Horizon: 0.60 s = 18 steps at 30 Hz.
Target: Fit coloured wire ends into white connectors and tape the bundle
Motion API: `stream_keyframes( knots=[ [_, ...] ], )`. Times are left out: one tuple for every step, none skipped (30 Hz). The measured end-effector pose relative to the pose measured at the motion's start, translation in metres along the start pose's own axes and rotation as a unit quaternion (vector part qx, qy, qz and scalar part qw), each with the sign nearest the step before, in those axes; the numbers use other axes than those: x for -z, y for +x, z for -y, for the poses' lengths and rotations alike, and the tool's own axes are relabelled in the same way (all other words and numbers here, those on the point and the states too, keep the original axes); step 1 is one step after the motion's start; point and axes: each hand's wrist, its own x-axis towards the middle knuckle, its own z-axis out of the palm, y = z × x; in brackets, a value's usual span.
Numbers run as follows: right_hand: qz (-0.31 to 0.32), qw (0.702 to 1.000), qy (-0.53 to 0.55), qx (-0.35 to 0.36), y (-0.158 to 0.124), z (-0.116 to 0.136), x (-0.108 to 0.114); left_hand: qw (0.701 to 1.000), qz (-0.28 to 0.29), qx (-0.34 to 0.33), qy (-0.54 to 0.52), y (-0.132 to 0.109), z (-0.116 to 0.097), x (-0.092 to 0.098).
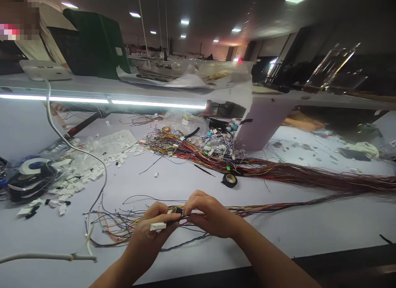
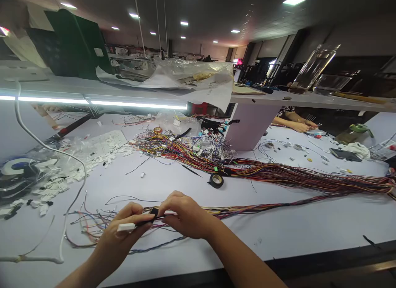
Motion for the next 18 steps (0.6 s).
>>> stream_keyframes(
  knots=[
    [0.013,1.000,-0.011,0.006,-0.0002,-0.0007,0.0001,1.000,0.004,-0.007,0.004,-0.0001,-0.0003,-0.0003],
    [0.027,0.999,-0.028,0.013,-0.0001,-0.0009,0.0001,1.000,0.006,-0.019,0.011,-0.0002,-0.0006,-0.0008],
    [0.040,0.998,-0.052,0.019,0.0004,-0.0006,0.0000,0.999,0.005,-0.035,0.022,-0.0003,-0.0008,-0.0016],
    [0.051,0.995,-0.079,0.023,0.0011,0.0001,-0.0002,0.998,0.002,-0.054,0.038,-0.0002,-0.0008,-0.0025],
    [0.060,0.992,-0.107,0.023,0.0019,0.0012,-0.0005,0.995,-0.004,-0.077,0.057,0.0000,-0.0005,-0.0034],
    [0.067,0.989,-0.131,0.019,0.0028,0.0024,-0.0011,0.992,-0.010,-0.102,0.077,0.0003,0.0002,-0.0041],
    [0.072,0.986,-0.151,0.012,0.0034,0.0035,-0.0017,0.987,-0.016,-0.129,0.097,0.0008,0.0012,-0.0046],
    [0.077,0.983,-0.164,0.002,0.0038,0.0043,-0.0025,0.980,-0.020,-0.158,0.118,0.0013,0.0027,-0.0047],
    [0.080,0.982,-0.172,-0.009,0.0037,0.0047,-0.0033,0.972,-0.022,-0.188,0.138,0.0017,0.0043,-0.0043],
    [0.081,0.981,-0.173,-0.021,0.0032,0.0045,-0.0040,0.963,-0.023,-0.217,0.157,0.0021,0.0060,-0.0034],
    [0.082,0.982,-0.167,-0.035,0.0024,0.0037,-0.0045,0.954,-0.021,-0.241,0.175,0.0025,0.0074,-0.0022],
    [0.081,0.984,-0.149,-0.048,0.0016,0.0026,-0.0045,0.948,-0.018,-0.258,0.188,0.0028,0.0084,-0.0006],
    [0.077,0.988,-0.118,-0.062,0.0009,0.0012,-0.0039,0.944,-0.014,-0.268,0.194,0.0031,0.0089,0.0009],
    [0.072,0.991,-0.073,-0.081,0.0007,-0.0002,-0.0029,0.943,-0.013,-0.270,0.192,0.0036,0.0087,0.0023],
    [0.064,0.992,-0.018,-0.104,0.0012,-0.0014,-0.0014,0.946,-0.012,-0.265,0.184,0.0042,0.0078,0.0034],
    [0.052,0.989,0.040,-0.130,0.0026,-0.0022,0.0003,0.951,-0.013,-0.256,0.171,0.0049,0.0066,0.0040],
    [0.037,0.983,0.091,-0.153,0.0050,-0.0025,0.0021,0.957,-0.014,-0.246,0.156,0.0056,0.0050,0.0042],
    [0.026,0.977,0.130,-0.169,0.0082,-0.0024,0.0037,0.962,-0.015,-0.234,0.140,0.0062,0.0033,0.0041]
  ],
)
